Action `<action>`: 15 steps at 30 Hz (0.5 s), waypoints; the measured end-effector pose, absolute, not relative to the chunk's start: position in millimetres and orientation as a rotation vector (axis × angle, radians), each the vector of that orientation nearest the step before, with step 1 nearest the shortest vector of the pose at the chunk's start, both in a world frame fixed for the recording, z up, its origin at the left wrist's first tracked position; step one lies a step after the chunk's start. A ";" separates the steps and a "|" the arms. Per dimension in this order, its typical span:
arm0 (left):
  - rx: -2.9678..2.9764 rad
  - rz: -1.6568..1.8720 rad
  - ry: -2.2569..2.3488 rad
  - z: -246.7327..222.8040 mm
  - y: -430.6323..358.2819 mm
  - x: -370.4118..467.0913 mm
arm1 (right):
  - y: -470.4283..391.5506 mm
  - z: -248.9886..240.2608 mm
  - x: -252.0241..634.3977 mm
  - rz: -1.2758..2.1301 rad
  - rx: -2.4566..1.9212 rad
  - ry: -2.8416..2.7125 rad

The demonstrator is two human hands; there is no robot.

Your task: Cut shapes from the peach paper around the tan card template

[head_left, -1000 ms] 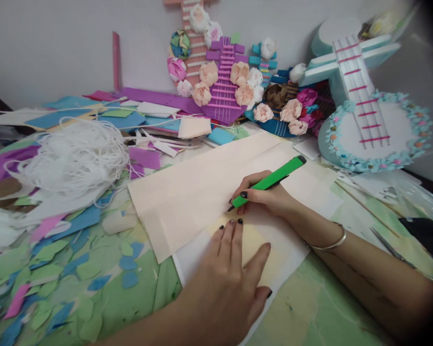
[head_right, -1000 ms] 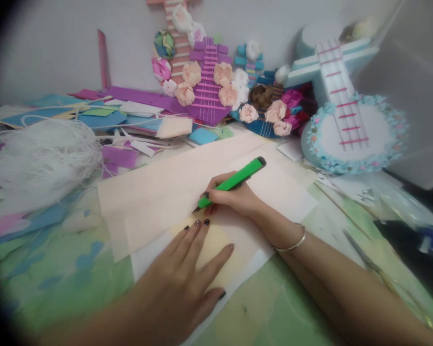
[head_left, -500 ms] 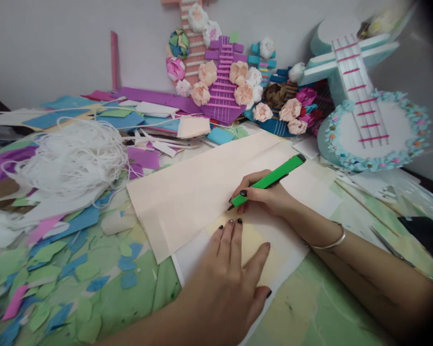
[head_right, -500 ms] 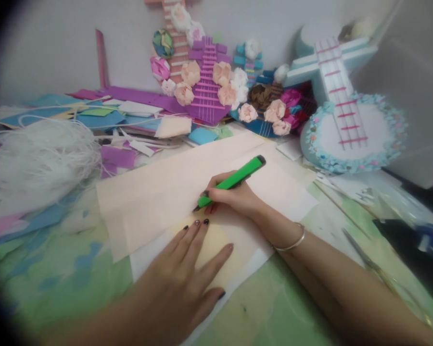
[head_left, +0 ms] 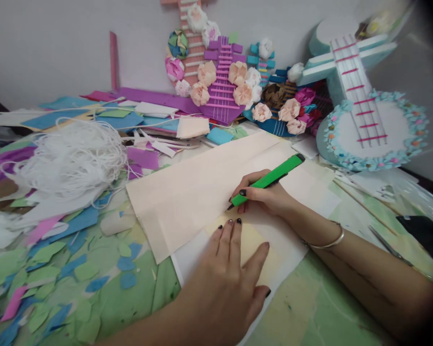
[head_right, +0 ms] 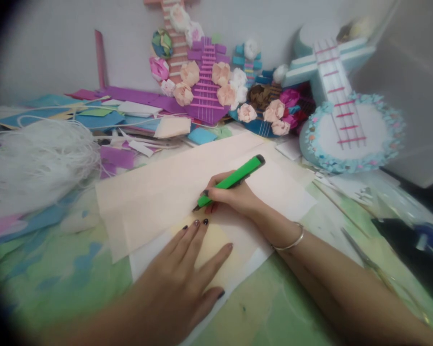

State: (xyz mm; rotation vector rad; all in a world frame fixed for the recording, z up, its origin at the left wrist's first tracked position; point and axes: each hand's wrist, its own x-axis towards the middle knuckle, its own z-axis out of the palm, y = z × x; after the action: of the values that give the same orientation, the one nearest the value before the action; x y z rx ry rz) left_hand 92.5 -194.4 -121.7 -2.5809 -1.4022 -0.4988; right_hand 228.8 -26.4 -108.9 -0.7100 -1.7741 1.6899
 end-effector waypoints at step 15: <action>-2.582 -0.505 -1.388 -121.5 -193.7 92.4 | -25.4 -110.0 228.8 1.725 -0.691 -1.726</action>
State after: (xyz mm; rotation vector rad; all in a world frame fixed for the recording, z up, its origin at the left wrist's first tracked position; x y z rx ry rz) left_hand 92.4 -193.7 -121.5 -2.5817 -1.3879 -0.5050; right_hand 228.8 -25.4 -110.0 -0.6910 -1.7262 1.7249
